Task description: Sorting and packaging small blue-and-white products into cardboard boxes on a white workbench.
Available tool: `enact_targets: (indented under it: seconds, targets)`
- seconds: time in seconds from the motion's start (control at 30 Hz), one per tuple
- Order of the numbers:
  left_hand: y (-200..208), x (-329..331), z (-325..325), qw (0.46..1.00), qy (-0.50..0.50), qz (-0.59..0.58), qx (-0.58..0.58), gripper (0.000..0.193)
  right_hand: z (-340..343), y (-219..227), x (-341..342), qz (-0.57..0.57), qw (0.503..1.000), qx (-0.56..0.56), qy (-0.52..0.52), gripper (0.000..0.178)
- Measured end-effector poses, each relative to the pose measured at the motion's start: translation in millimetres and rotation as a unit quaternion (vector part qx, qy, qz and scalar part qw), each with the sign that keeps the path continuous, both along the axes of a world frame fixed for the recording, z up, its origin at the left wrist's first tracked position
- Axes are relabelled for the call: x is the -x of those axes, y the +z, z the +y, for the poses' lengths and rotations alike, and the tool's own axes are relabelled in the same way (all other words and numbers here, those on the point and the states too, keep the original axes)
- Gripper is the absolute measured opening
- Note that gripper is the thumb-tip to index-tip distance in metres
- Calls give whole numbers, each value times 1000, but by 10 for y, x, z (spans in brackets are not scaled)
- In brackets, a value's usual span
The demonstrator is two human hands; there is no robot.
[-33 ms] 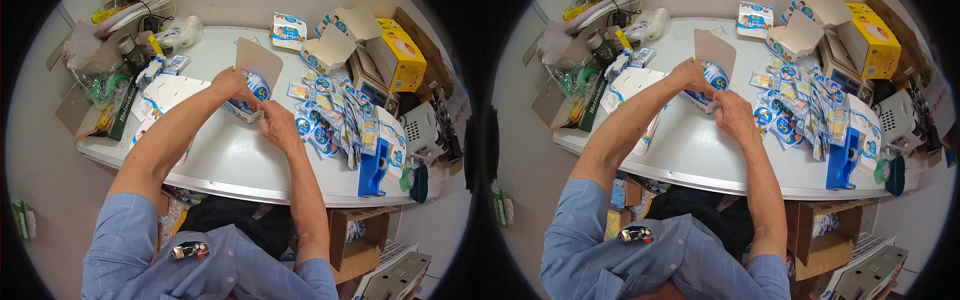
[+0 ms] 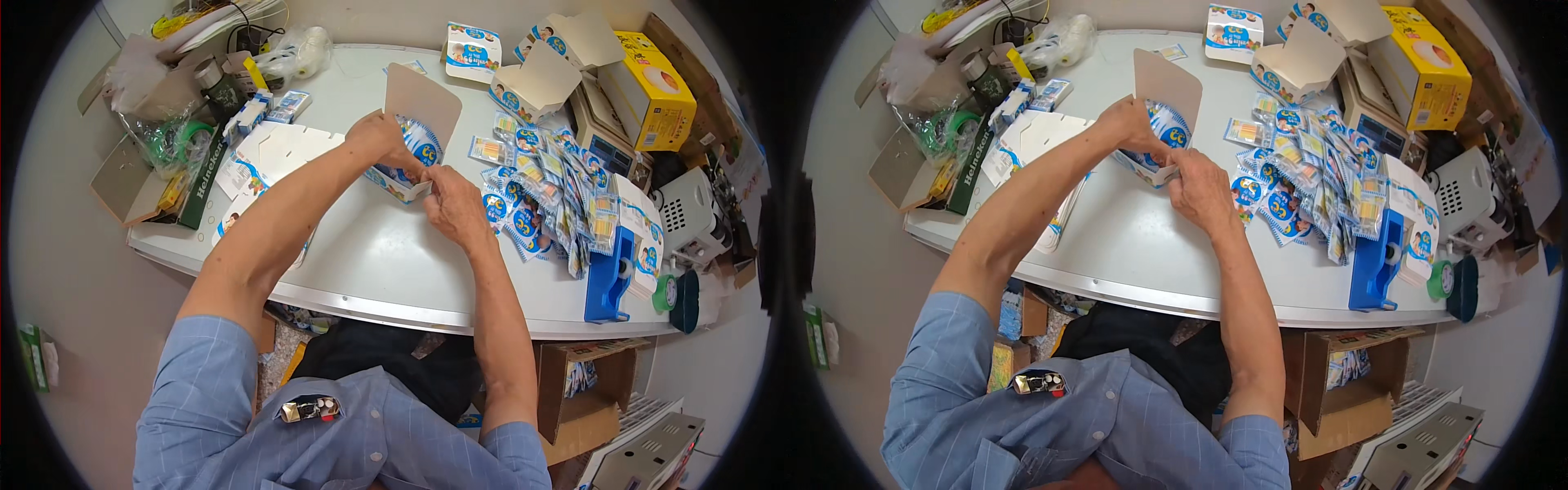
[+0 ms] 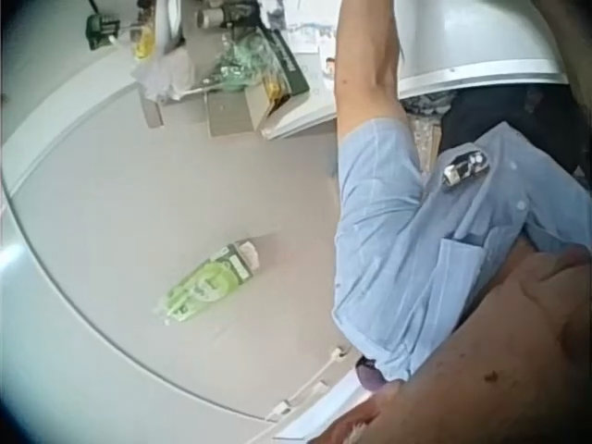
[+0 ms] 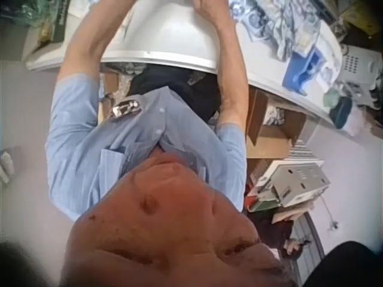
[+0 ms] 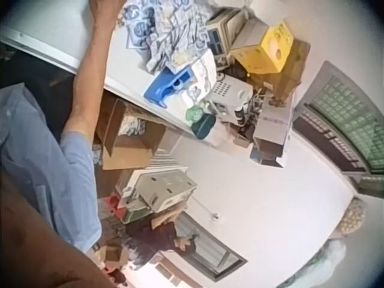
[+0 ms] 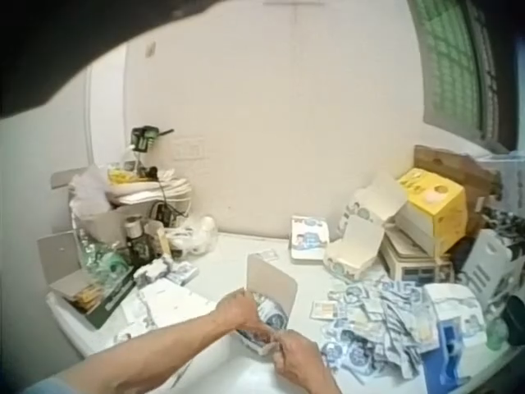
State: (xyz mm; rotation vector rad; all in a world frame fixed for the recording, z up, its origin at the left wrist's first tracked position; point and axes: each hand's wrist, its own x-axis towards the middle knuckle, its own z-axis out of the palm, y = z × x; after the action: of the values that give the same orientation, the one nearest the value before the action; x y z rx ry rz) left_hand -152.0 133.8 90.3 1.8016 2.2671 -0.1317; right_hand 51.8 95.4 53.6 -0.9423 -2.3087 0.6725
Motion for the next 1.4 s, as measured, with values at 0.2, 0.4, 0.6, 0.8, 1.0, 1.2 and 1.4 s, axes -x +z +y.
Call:
enact_targets:
  seconds: [0.2, 0.4, 0.6, 0.8, 1.0, 1.2, 1.4]
  targets:
    - [-22, -176, -383, 985, -8, -58, -162, 114, -17, -44, -79, 46, 999, -24, 2, 25]
    - [-86, -459, -858, 949, -147, 9, -278, 66, -195, -53, -393, 14, 998, -60, 11, 20]
    - [-423, -507, -808, 938, -180, 14, -295, 67, -502, -355, -432, 118, 989, -84, -33, 75]
    - [-310, -659, -769, 962, -104, -44, -248, 69, -928, -570, -101, 292, 942, 146, -81, 94]
    - [-159, -381, -797, 875, -294, -131, -363, 50, -811, -480, 216, 248, 940, 68, -225, 73]
    - [-254, -365, -803, 929, -334, -84, -133, 52, -756, -529, 285, 203, 942, 8, -267, 53]
    - [-274, -571, -934, 941, -263, -196, -80, 66, -739, -586, 86, 200, 943, -29, -265, 49]
